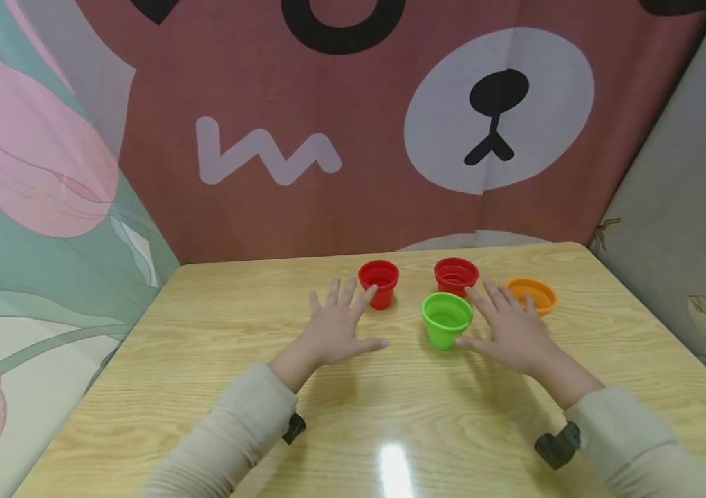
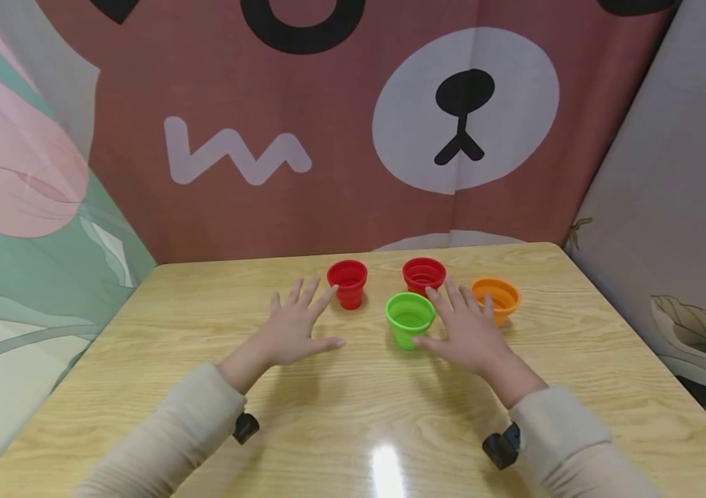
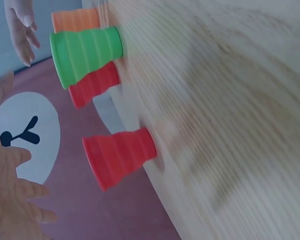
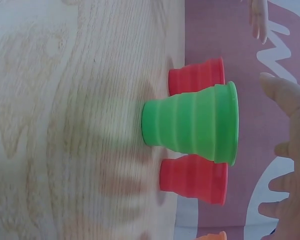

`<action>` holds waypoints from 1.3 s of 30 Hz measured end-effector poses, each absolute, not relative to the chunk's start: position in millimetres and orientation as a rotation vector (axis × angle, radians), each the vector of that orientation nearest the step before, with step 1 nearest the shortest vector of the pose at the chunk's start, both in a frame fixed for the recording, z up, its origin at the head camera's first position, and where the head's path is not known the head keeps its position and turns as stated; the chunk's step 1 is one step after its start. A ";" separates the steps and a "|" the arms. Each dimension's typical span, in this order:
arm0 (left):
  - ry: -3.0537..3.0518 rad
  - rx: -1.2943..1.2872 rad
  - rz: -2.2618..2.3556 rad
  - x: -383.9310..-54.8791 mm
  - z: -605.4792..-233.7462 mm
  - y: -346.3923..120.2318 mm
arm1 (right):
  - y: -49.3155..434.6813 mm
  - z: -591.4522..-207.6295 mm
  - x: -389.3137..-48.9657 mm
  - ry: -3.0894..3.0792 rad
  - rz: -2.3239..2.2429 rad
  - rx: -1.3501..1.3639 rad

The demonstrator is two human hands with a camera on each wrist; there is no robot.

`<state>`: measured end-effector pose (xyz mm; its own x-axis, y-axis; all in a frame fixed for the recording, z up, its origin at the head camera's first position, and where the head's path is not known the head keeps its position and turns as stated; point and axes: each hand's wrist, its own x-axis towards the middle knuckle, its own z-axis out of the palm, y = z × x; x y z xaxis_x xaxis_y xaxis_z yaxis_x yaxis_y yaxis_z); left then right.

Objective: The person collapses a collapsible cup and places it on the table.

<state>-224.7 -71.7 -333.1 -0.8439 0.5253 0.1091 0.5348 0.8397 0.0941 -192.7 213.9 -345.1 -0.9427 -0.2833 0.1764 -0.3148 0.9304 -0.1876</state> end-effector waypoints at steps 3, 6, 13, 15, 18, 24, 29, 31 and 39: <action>-2.931 -0.863 -0.175 -225.4 -333.7 -66.6 | 213.5 -347.1 -192.0 -2.921 0.353 0.468; -2.939 -0.879 -0.185 -226.1 -335.0 -61.0 | 213.9 -350.6 -191.0 -2.899 0.416 0.478; -2.940 -0.935 -0.210 -228.2 -342.0 -49.0 | 214.0 -360.5 -189.3 -2.872 0.566 0.474; -2.929 -0.956 -0.223 -229.0 -343.7 -46.2 | 213.5 -361.5 -188.7 -2.875 0.591 0.457; -2.922 -0.980 -0.239 -230.4 -346.2 -42.8 | 212.7 -362.8 -188.1 -2.866 0.621 0.446; -2.918 -1.021 -0.357 -233.4 -351.6 -38.3 | 211.5 -365.3 -188.1 -2.803 0.704 0.473; -2.930 -1.048 -0.493 -235.0 -357.7 -34.7 | 212.8 -371.3 -190.0 -2.788 0.789 0.479; -2.937 -1.062 -0.554 -235.7 -360.6 -32.6 | 213.8 -373.5 -190.9 -2.790 0.819 0.476; -2.940 -1.094 -0.702 -239.8 -371.3 -24.9 | 215.8 -379.8 -194.9 -2.792 0.970 0.431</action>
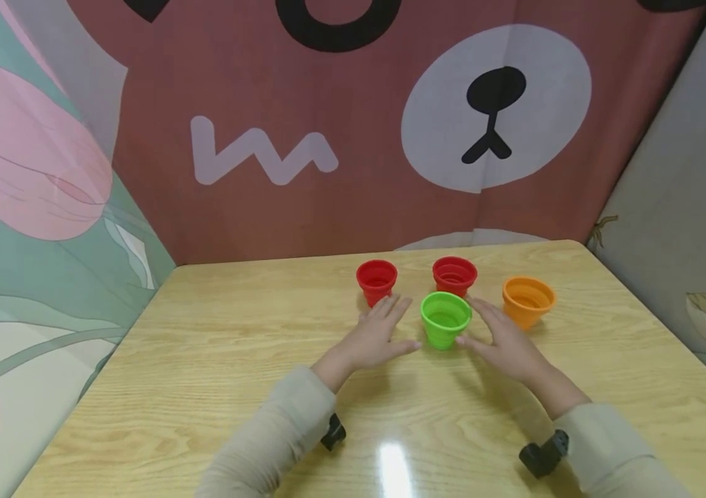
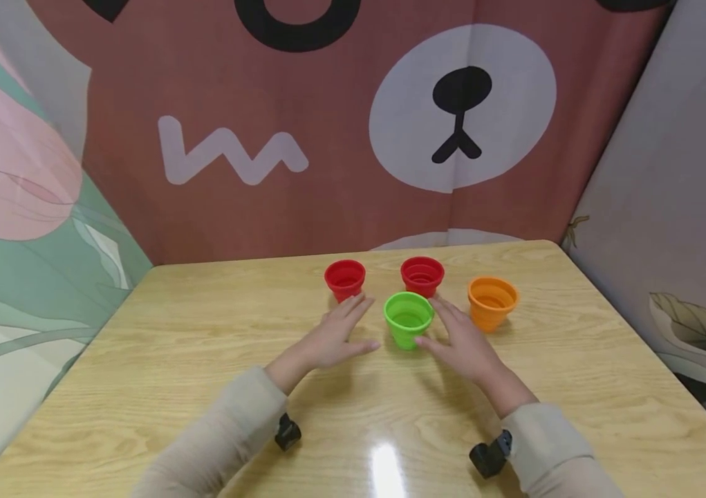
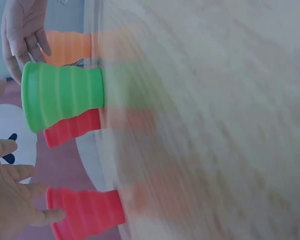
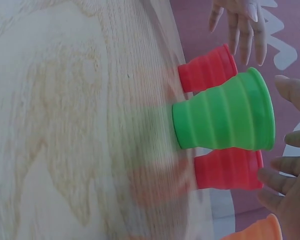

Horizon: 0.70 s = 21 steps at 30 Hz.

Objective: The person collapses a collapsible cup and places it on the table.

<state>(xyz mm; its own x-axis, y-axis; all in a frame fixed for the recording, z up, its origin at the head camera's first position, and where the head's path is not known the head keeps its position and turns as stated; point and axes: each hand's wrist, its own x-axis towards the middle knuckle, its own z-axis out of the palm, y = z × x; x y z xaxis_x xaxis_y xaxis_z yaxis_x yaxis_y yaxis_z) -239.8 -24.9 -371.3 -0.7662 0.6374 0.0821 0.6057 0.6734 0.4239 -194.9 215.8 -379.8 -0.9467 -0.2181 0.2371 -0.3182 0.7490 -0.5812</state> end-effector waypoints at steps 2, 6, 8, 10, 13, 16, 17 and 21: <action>2.792 1.060 0.692 -241.1 -374.0 -22.5 | 216.3 -381.0 -196.3 -2.789 1.002 0.424; 2.760 1.100 0.730 -242.8 -378.9 -17.3 | 217.3 -383.4 -198.8 -2.771 1.056 0.431; 2.753 1.113 0.754 -243.8 -380.5 -15.0 | 217.7 -384.4 -200.9 -2.765 1.083 0.438; 2.758 1.124 0.773 -244.4 -381.9 -12.6 | 217.9 -386.3 -203.0 -2.750 1.113 0.448; 2.760 1.150 0.822 -245.6 -384.7 -8.9 | 217.6 -390.5 -206.3 -2.713 1.165 0.471; 2.738 1.178 0.869 -246.0 -386.9 -5.2 | 216.7 -394.4 -208.2 -2.684 1.186 0.485; 2.730 1.187 0.880 -246.1 -387.7 -4.1 | 216.3 -395.2 -208.4 -2.679 1.191 0.488; 2.723 1.198 0.883 -246.3 -389.3 -0.4 | 215.6 -396.9 -208.6 -2.670 1.192 0.489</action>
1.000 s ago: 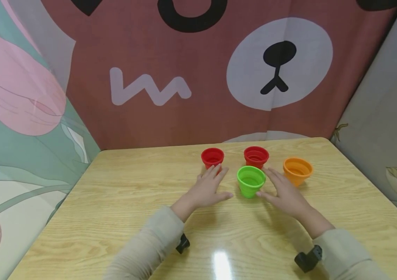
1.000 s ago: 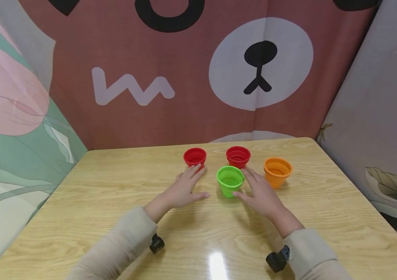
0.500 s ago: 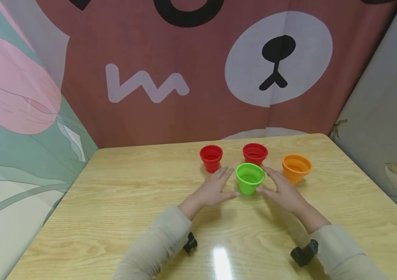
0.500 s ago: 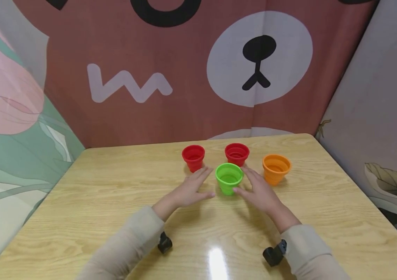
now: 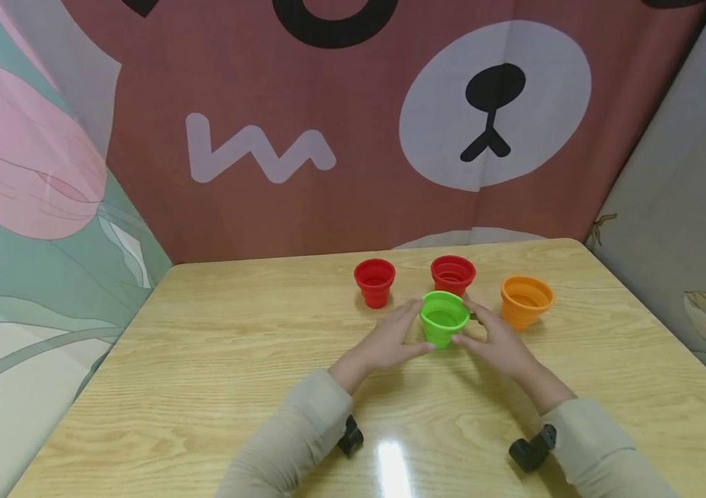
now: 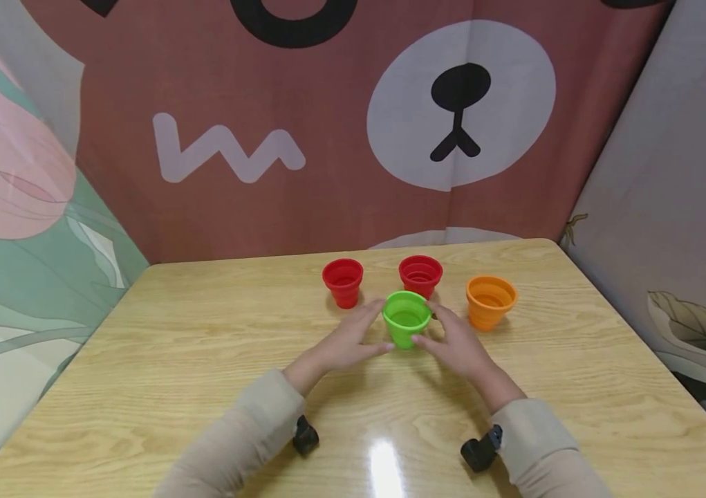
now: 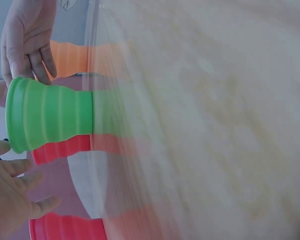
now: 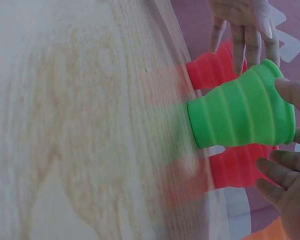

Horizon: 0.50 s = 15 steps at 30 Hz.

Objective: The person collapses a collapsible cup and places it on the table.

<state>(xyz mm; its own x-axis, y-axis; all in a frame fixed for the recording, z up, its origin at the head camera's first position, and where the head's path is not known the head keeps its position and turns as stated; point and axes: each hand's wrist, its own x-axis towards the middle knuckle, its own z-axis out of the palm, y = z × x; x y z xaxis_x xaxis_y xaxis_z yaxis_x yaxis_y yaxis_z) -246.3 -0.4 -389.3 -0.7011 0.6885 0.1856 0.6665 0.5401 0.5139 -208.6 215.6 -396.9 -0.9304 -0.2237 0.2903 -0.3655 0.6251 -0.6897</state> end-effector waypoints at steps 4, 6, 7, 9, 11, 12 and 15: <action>2.728 1.176 0.863 -247.1 -389.8 2.0 | 215.2 -397.6 -209.1 -2.677 1.199 0.473; 2.721 1.153 0.859 -247.3 -389.2 3.0 | 214.9 -397.6 -209.3 -2.687 1.203 0.459; 2.717 1.140 0.857 -247.3 -389.0 3.5 | 214.7 -397.7 -209.5 -2.692 1.205 0.453; 2.709 1.123 0.854 -247.6 -388.5 4.7 | 214.5 -397.5 -209.6 -2.704 1.209 0.438; 2.703 1.115 0.853 -248.0 -388.3 5.7 | 214.6 -397.4 -209.4 -2.717 1.212 0.423; 2.700 1.115 0.853 -248.5 -388.5 6.1 | 214.8 -397.3 -209.4 -2.723 1.214 0.416; 2.699 1.114 0.853 -249.5 -388.7 7.0 | 214.9 -396.9 -209.9 -2.731 1.227 0.402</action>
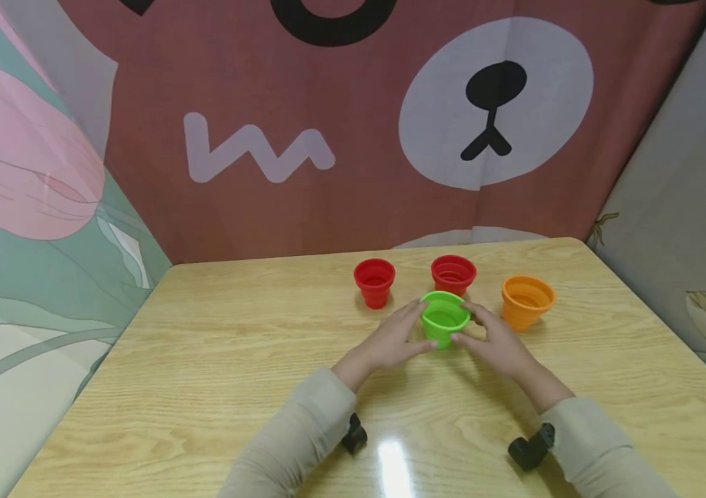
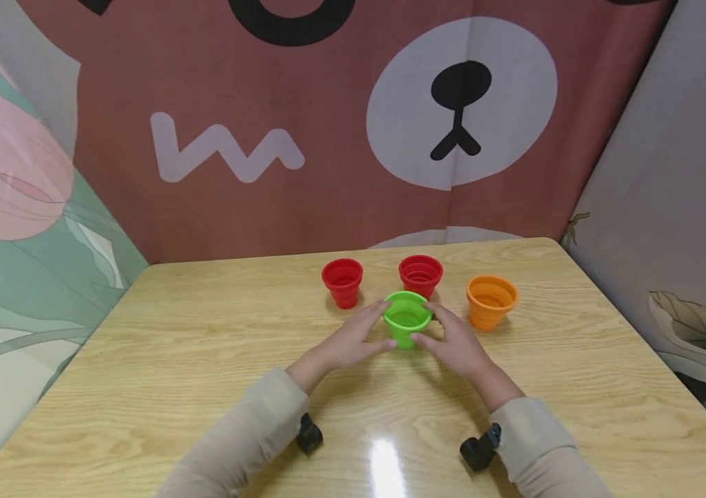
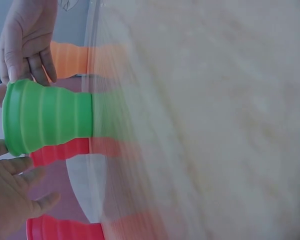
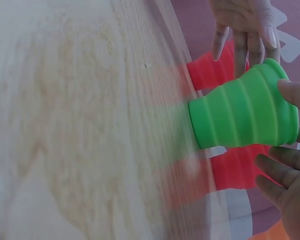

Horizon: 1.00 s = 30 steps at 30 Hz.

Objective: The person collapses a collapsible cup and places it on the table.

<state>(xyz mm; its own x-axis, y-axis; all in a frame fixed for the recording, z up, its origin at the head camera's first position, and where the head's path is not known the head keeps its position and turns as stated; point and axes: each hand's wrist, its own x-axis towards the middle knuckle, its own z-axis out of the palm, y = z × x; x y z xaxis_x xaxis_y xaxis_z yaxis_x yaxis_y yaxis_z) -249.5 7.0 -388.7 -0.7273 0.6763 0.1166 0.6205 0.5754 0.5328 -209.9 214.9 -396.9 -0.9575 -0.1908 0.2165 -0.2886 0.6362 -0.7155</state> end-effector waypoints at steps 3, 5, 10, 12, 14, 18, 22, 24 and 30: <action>2.698 1.122 0.861 -249.6 -388.6 7.3 | 214.9 -396.8 -210.8 -2.726 1.234 0.400; 2.692 1.122 0.871 -249.7 -388.3 7.6 | 215.0 -396.8 -211.0 -2.728 1.231 0.395; 2.679 1.103 0.873 -250.5 -386.8 8.6 | 214.7 -395.9 -210.8 -2.735 1.226 0.387; 2.685 1.103 0.860 -250.9 -386.0 8.7 | 214.2 -395.4 -210.8 -2.736 1.229 0.385; 2.691 1.104 0.851 -251.4 -385.4 8.6 | 213.8 -394.6 -210.4 -2.739 1.230 0.384; 2.697 1.088 0.855 -251.9 -385.0 8.3 | 212.8 -394.4 -210.7 -2.738 1.219 0.385; 2.700 1.076 0.871 -251.9 -384.1 8.3 | 212.2 -394.8 -211.1 -2.730 1.206 0.380; 2.704 1.081 0.883 -251.3 -383.5 8.1 | 211.7 -394.6 -210.7 -2.729 1.201 0.374; 2.715 1.113 0.939 -250.3 -383.2 6.6 | 209.0 -392.2 -208.6 -2.726 1.221 0.349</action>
<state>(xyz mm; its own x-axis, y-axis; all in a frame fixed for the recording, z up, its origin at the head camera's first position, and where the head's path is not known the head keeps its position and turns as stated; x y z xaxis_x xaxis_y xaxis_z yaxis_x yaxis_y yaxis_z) -250.3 6.6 -383.2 -0.7374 0.6547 0.1663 0.6176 0.5537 0.5586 -208.6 209.0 -392.2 -0.9641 -0.1549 0.2155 -0.2639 0.6451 -0.7171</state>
